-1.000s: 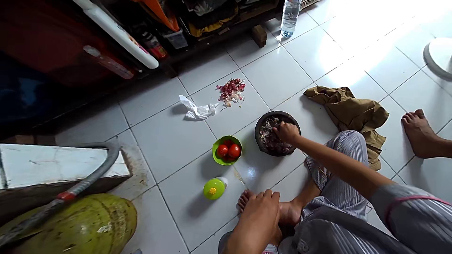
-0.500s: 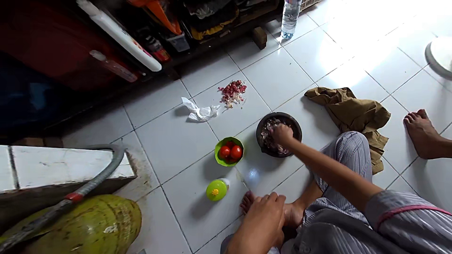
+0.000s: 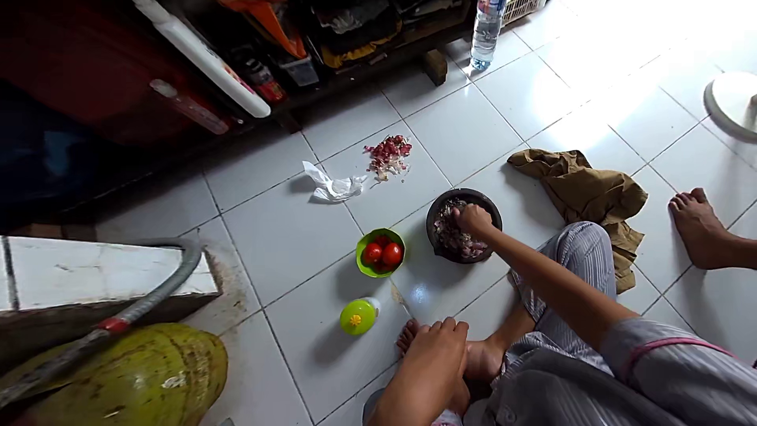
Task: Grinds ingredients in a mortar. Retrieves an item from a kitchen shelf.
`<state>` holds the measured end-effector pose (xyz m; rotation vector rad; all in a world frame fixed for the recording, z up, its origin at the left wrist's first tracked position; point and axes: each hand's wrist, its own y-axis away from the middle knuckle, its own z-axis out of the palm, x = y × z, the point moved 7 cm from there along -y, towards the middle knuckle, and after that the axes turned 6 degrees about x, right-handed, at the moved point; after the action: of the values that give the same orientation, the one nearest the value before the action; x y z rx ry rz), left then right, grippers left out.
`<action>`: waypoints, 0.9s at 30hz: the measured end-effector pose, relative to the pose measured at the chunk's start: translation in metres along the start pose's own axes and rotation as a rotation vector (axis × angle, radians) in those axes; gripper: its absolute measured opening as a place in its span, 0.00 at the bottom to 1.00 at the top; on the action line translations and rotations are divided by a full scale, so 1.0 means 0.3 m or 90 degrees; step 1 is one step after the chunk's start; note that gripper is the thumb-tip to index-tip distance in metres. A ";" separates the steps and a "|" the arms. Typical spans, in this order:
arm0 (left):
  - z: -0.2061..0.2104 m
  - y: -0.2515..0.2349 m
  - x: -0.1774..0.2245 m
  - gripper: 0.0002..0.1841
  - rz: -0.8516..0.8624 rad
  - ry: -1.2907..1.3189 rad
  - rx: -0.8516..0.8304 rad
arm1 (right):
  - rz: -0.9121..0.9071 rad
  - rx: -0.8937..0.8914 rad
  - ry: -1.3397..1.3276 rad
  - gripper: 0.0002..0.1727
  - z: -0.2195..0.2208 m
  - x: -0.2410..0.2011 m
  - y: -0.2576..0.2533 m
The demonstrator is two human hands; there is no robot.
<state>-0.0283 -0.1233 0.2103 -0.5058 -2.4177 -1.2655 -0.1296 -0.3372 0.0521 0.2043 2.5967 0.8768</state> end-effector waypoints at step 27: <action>0.039 0.011 -0.015 0.22 0.053 0.045 -0.003 | -0.082 0.053 0.159 0.35 0.000 0.169 0.056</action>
<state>-0.0246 -0.1125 0.2044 -0.5485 -2.3111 -1.2333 -0.1755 -0.3109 0.0462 -0.0539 2.8423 0.7937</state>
